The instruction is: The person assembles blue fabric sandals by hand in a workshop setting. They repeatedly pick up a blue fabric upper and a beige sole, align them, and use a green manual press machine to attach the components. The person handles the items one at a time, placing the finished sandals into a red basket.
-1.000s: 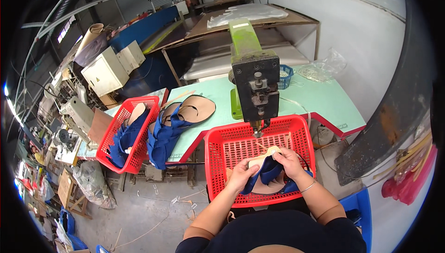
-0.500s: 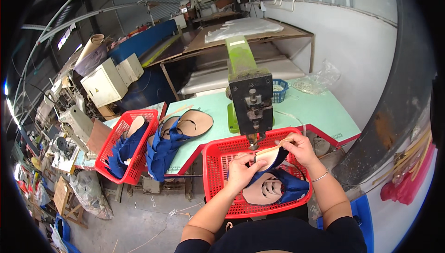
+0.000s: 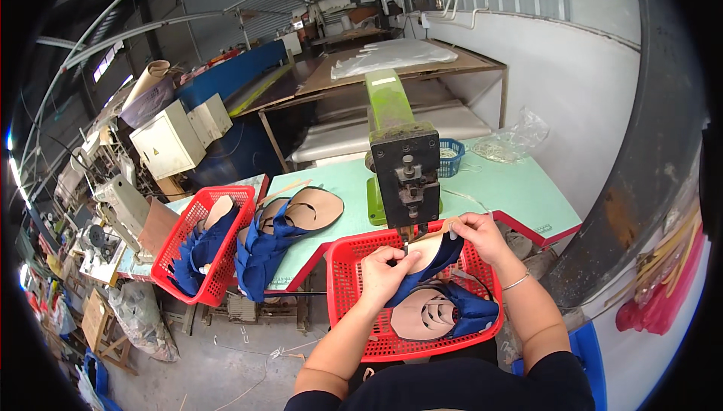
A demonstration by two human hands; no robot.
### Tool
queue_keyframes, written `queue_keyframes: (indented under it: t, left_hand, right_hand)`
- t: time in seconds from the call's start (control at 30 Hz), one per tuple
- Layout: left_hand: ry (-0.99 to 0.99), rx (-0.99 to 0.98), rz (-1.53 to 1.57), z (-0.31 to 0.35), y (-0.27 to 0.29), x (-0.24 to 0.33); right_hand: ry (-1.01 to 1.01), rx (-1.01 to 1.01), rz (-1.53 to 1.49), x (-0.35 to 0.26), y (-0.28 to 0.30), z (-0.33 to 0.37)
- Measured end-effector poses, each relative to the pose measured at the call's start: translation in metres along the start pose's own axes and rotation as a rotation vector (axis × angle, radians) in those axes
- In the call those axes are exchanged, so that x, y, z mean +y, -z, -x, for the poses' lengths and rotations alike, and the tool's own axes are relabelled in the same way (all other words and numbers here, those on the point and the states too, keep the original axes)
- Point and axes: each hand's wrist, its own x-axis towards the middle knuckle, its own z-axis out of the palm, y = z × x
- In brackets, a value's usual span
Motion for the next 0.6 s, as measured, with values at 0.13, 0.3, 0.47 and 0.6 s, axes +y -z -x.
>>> queue_keyframes:
  t: [0.13, 0.3, 0.47, 0.6]
  left_hand:
    - [0.007, 0.039, 0.026, 0.004, 0.006, -0.005]
    - [0.072, 0.048, 0.190, 0.010, 0.013, -0.026]
    - [0.164, 0.049, 0.354, 0.013, 0.026, -0.040]
    - [0.048, 0.050, 0.291, 0.012, 0.031, -0.047]
  right_hand:
    - [-0.039, -0.064, 0.121, -0.012, -0.002, -0.010]
    - [-0.053, -0.135, 0.274, -0.011, -0.007, -0.023]
    - [0.039, -0.224, 0.427, -0.029, -0.022, -0.025]
    - [0.028, -0.345, 0.498, -0.033, -0.023, -0.027]
